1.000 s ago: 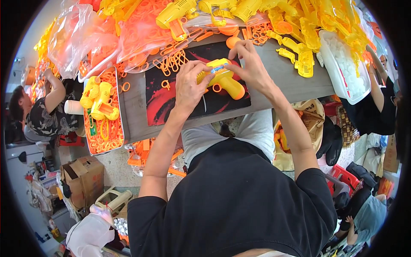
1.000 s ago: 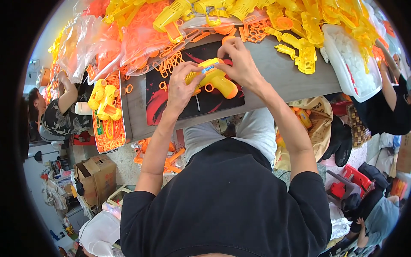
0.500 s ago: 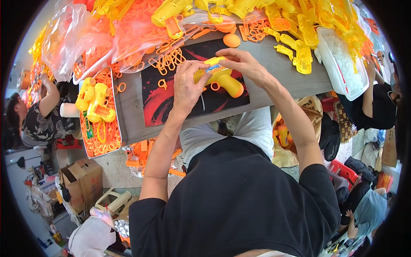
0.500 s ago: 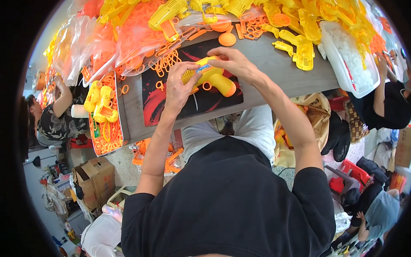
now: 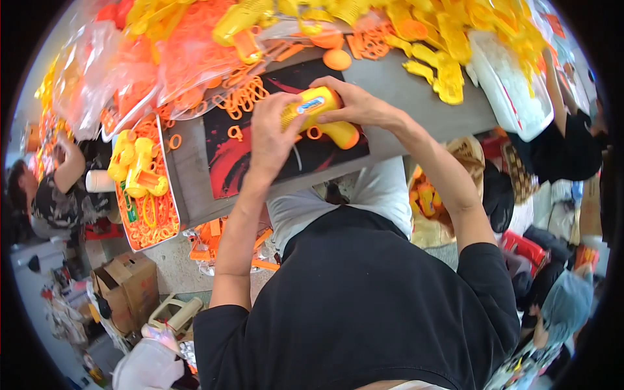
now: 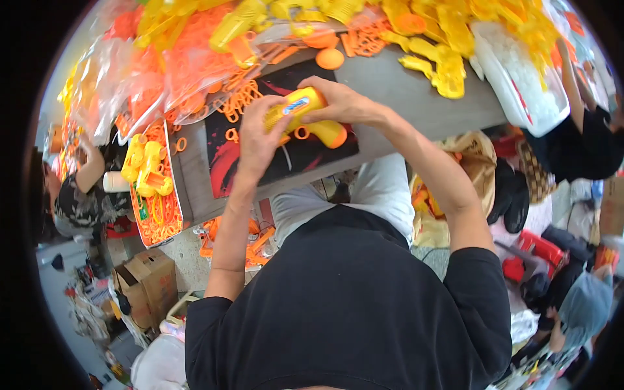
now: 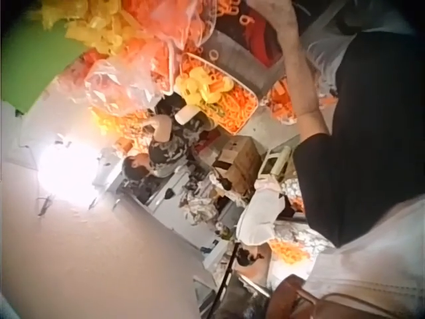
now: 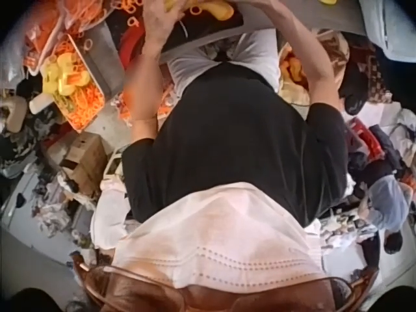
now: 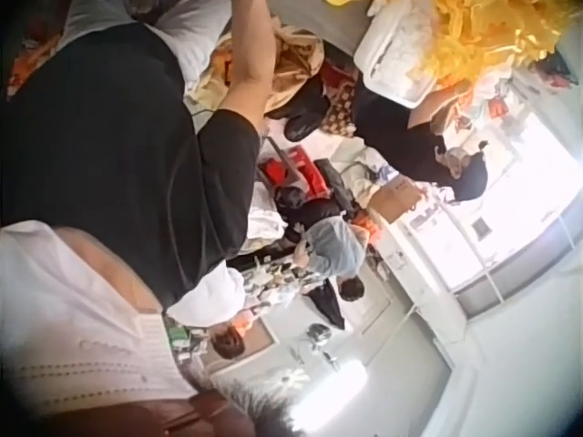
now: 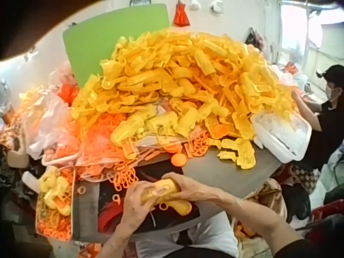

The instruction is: Assemble plastic toy guns from multiple components including the body, internal springs, and small parts on a workbench.

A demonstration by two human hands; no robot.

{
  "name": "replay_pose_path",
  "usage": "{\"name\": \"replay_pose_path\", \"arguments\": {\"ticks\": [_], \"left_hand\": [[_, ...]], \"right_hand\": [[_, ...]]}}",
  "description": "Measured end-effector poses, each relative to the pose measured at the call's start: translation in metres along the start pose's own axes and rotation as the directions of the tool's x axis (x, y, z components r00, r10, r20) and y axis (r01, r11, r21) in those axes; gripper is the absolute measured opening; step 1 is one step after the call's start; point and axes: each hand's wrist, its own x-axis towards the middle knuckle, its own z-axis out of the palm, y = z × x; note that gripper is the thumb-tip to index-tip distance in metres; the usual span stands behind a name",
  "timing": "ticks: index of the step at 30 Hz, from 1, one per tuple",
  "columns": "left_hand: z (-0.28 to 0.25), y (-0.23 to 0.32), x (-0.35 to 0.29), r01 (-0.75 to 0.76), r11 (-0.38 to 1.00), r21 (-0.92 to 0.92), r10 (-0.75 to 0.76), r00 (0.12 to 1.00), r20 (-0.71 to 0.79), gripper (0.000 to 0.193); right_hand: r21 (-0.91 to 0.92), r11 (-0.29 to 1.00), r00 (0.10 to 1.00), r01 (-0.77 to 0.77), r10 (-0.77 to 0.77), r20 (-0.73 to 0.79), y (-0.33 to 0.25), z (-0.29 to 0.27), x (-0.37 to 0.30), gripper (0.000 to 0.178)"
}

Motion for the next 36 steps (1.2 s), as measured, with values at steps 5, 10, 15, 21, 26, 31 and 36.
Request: {"name": "replay_pose_path", "arguments": {"ticks": [5,10,15,21,26,31,36], "left_hand": [[-0.035,0.01,-0.015,0.228,0.947,-0.226,-0.206,0.971,0.119,0.038],[-0.075,-0.007,-0.065,0.337,0.91,-0.241,-0.34,0.94,0.032,0.024],[-0.054,0.007,-0.052,0.332,0.893,-0.304,-0.322,0.943,0.085,0.021],[-0.019,0.044,-0.029,0.118,0.988,-0.103,-0.095,0.974,0.206,0.019],[-0.05,0.025,-0.058,0.354,0.925,-0.138,-0.329,0.929,0.171,0.019],[-0.03,0.043,-0.048,0.244,0.964,-0.106,-0.228,0.963,0.142,0.018],[-0.047,0.032,-0.074,0.311,0.943,-0.117,-0.306,0.95,0.062,0.019]], "right_hand": [[0.097,0.98,0.929,-0.174,0.196,-0.314,-0.028,-0.009,-0.125,0.055],[0.745,0.659,0.4,-0.103,0.713,-0.576,-0.014,-0.025,-0.305,0.057],[0.487,0.52,0.012,-0.702,0.692,-0.722,0.087,0.002,-0.362,0.053],[0.207,0.366,-0.226,-0.907,-0.009,-0.974,0.214,0.017,-0.39,0.052],[-0.139,0.887,0.063,-0.44,-0.124,-0.99,0.08,-0.059,-0.209,0.04],[-0.332,0.714,0.373,-0.616,-0.106,-0.922,0.076,-0.134,-0.15,0.056],[-0.247,0.836,0.533,-0.49,0.063,-0.844,0.122,-0.18,-0.173,0.043]]}}
